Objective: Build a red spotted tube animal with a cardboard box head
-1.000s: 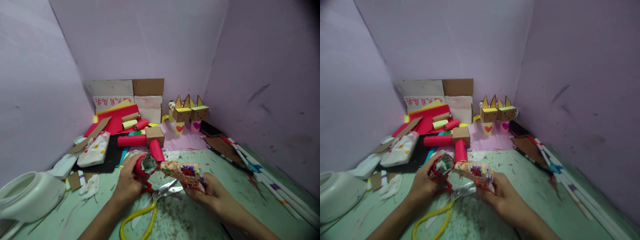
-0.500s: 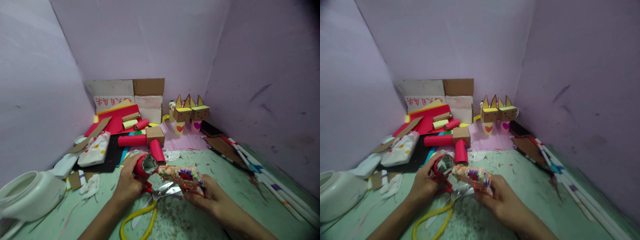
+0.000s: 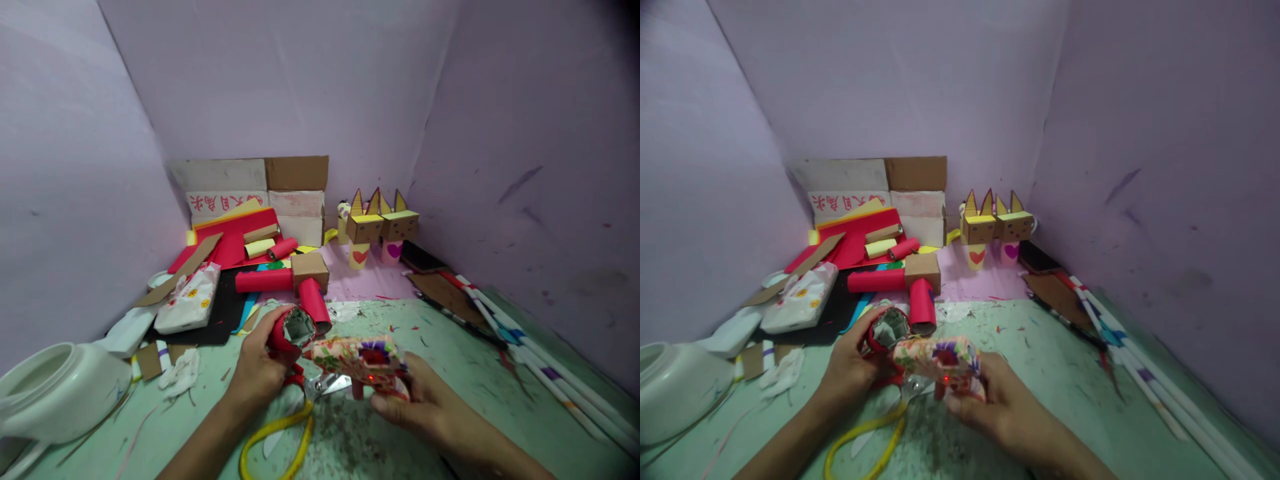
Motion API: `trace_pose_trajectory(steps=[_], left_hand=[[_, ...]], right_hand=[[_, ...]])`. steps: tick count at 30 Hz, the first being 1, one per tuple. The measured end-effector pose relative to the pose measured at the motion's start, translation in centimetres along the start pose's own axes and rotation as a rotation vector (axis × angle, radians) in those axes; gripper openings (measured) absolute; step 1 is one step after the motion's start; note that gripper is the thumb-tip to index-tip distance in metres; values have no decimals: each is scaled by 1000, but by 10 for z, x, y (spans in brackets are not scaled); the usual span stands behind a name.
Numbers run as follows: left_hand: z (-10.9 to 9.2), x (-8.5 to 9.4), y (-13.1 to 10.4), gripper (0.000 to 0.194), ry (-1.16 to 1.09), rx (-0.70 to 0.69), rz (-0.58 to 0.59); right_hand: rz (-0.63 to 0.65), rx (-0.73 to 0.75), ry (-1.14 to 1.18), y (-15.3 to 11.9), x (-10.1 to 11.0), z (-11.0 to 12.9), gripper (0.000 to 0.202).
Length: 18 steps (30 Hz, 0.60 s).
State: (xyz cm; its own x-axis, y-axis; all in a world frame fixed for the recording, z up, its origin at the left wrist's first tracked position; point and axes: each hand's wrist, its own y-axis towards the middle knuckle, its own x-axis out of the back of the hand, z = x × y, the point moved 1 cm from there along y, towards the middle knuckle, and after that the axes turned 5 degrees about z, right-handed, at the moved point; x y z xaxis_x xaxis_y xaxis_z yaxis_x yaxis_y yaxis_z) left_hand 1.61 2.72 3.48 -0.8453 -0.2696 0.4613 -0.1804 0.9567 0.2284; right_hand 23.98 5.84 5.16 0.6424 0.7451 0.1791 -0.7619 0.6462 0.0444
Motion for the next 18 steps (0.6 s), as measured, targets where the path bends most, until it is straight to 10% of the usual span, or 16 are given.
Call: trace_pose_trajectory(steps=[8,18], left_hand=[[6,8,6,55,-405,176,3],[19,14,5,59,-588,199,-13]], right_hand=[[-608,-167,-51,22,41,-30,37],[-532,-626,-991,37,65,-20,40]])
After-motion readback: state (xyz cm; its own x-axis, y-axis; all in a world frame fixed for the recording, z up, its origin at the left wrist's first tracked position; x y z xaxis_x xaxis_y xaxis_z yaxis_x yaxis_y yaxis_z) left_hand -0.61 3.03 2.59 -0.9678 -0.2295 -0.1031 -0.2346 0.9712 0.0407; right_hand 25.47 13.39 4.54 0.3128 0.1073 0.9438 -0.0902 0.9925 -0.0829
